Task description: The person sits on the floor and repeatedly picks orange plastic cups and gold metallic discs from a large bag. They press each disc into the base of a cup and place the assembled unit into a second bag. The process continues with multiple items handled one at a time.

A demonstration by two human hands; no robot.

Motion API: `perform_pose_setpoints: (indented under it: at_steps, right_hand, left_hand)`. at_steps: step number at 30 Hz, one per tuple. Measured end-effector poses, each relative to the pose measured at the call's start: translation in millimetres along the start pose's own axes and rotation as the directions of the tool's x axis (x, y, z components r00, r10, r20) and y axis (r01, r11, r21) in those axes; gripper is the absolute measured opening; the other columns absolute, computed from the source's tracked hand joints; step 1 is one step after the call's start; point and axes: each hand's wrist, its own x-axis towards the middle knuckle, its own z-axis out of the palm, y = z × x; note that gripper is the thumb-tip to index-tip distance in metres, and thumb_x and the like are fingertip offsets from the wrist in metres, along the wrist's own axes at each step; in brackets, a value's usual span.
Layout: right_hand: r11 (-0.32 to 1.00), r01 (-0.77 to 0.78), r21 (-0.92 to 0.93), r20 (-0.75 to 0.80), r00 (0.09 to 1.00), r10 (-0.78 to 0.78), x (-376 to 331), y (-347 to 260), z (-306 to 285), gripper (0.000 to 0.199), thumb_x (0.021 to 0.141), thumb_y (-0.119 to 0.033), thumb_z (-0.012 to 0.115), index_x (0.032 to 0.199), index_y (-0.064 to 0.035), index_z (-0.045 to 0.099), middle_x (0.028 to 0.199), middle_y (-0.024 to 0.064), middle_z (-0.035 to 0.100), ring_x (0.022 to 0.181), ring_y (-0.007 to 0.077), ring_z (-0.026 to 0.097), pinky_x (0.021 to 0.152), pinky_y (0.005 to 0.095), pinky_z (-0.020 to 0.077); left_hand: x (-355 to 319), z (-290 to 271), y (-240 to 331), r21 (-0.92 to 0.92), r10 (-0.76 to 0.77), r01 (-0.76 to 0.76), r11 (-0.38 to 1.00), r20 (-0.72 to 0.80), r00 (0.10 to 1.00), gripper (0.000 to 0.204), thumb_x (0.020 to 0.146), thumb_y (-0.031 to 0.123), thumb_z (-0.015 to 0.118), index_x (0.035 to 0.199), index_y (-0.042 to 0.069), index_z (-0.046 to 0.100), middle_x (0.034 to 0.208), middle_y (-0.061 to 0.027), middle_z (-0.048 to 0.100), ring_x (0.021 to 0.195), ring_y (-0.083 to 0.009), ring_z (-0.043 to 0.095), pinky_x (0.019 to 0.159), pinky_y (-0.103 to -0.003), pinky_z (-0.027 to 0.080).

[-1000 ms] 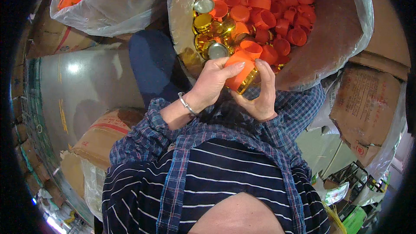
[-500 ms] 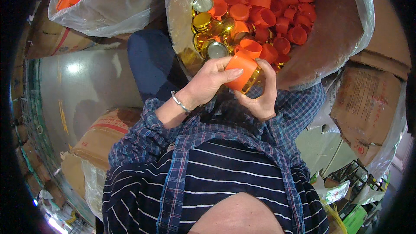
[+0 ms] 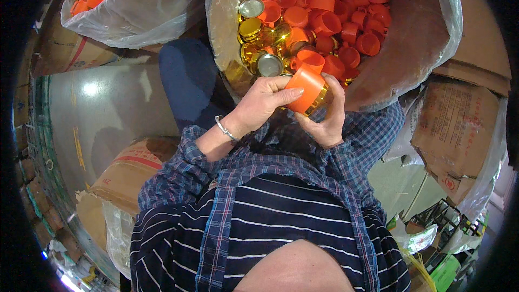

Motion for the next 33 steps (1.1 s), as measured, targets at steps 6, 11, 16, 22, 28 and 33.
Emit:
perform_pose_setpoints:
  at_steps: [6,11,16,22,28,33]
  right_hand:
    - [0.991,0.06,-0.122,0.012,0.998,-0.059,1.0,-0.1,-0.2,0.09,0.064,-0.022,0.089,0.138,-0.0021,0.042,0.134,0.0191,0.049,0.126,0.0355,0.05,0.107,0.0421,0.0401]
    - [0.994,-0.067,-0.083,0.028,0.997,0.069,-0.5,-4.5,-2.4,0.084,0.065,-0.025,0.089,0.134,0.0,0.048,0.13,0.0194,0.053,0.125,0.034,0.051,0.107,0.0417,0.0404]
    - [0.995,-0.063,-0.077,0.038,0.997,0.066,-2.0,-2.6,-6.2,0.084,0.067,-0.028,0.088,0.134,0.0018,0.047,0.132,0.0218,0.052,0.124,0.0356,0.052,0.107,0.0414,0.0412]
    - [0.987,-0.128,-0.096,0.061,0.989,0.134,-10.5,1.1,-14.6,0.085,0.069,-0.031,0.086,0.137,0.0003,0.044,0.132,0.0221,0.05,0.125,0.0368,0.051,0.106,0.0404,0.0426]
    - [0.981,-0.137,-0.136,0.091,0.985,0.15,-16.0,-1.9,-12.7,0.085,0.071,-0.033,0.086,0.138,-0.0012,0.043,0.133,0.0225,0.05,0.125,0.0383,0.051,0.105,0.042,0.0437]
    - [0.953,0.046,-0.3,0.196,0.98,0.014,-14.6,-3.1,-8.2,0.085,0.067,-0.033,0.085,0.137,-0.0042,0.046,0.134,0.0202,0.051,0.122,0.038,0.053,0.103,0.0443,0.0462]
  left_hand:
    - [7.6,12.3,-10.5,-0.343,-0.05,-0.027,0.939,-0.215,0.975,0.04,0.103,0.029,0.054,0.121,-0.006,0.062,0.119,-0.0087,0.066,0.107,-0.0157,0.063,0.099,-0.032,0.047]
    - [10.1,14.9,-14.0,-0.45,-0.119,-0.02,0.893,-0.277,0.953,0.041,0.103,0.028,0.054,0.126,-0.005,0.059,0.123,-0.01,0.063,0.112,-0.0178,0.061,0.101,-0.034,0.046]
    - [10.0,6.9,-17.6,-0.189,-0.087,0.035,0.981,-0.274,0.958,0.033,0.1,0.015,0.058,0.122,-0.008,0.061,0.118,-0.0094,0.065,0.106,-0.0159,0.062,0.097,-0.03,0.047]
    - [12.8,4.8,-27.7,-0.218,-0.097,0.052,0.975,-0.197,0.976,0.032,0.097,0.014,0.061,0.122,-0.006,0.062,0.117,-0.0086,0.066,0.105,-0.0148,0.061,0.095,-0.029,0.047]
    - [7.2,4.1,-35.5,-0.148,-0.113,0.086,0.985,-0.179,0.977,0.03,0.093,0.012,0.066,0.119,-0.003,0.064,0.115,-0.0065,0.067,0.104,-0.0148,0.062,0.095,-0.029,0.046]
    - [10.0,-4.3,-54.7,-0.312,-0.245,0.155,0.938,-0.278,0.929,0.025,0.094,0.015,0.066,0.114,-0.001,0.066,0.109,-0.0055,0.068,0.1,-0.0134,0.062,0.091,-0.028,0.047]
